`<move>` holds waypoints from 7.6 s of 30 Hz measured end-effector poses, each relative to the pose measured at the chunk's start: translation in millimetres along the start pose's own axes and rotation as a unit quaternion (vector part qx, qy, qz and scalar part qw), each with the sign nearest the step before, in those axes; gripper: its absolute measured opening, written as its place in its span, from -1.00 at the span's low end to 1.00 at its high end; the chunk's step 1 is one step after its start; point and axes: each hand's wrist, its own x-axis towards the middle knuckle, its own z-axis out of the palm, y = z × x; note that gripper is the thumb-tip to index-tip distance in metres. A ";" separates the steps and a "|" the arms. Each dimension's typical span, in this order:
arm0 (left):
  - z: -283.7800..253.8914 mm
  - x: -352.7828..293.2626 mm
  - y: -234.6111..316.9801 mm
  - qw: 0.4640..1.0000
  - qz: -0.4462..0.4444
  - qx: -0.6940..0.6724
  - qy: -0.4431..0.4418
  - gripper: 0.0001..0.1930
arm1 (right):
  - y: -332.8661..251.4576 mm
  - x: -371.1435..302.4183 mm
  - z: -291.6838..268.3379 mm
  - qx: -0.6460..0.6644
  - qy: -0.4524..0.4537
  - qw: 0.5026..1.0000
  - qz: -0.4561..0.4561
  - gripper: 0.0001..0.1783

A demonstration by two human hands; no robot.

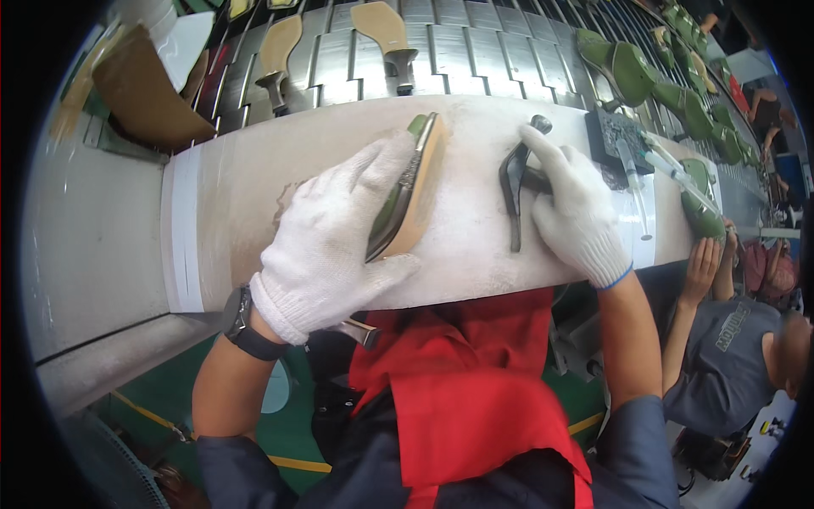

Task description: The person assembles a high-heeled shoe by hammering the silver trim around the heel and then pressing the sole onto the bottom of the shoe.

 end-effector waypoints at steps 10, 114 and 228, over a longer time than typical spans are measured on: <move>-5.1 3.9 -4.7 0.999 -0.016 -0.028 -0.015 0.17 | -56.6 -3.2 -10.1 0.535 0.097 0.835 -0.081 -0.59; 11.4 21.6 -1.9 0.980 -0.189 -0.018 0.052 -0.23 | -73.4 91.8 41.1 0.520 0.012 0.836 0.173 -0.63; 106.4 -95.4 -24.3 0.933 0.061 0.093 0.342 -0.50 | -133.8 17.5 -21.4 0.477 -0.266 0.834 0.078 -0.60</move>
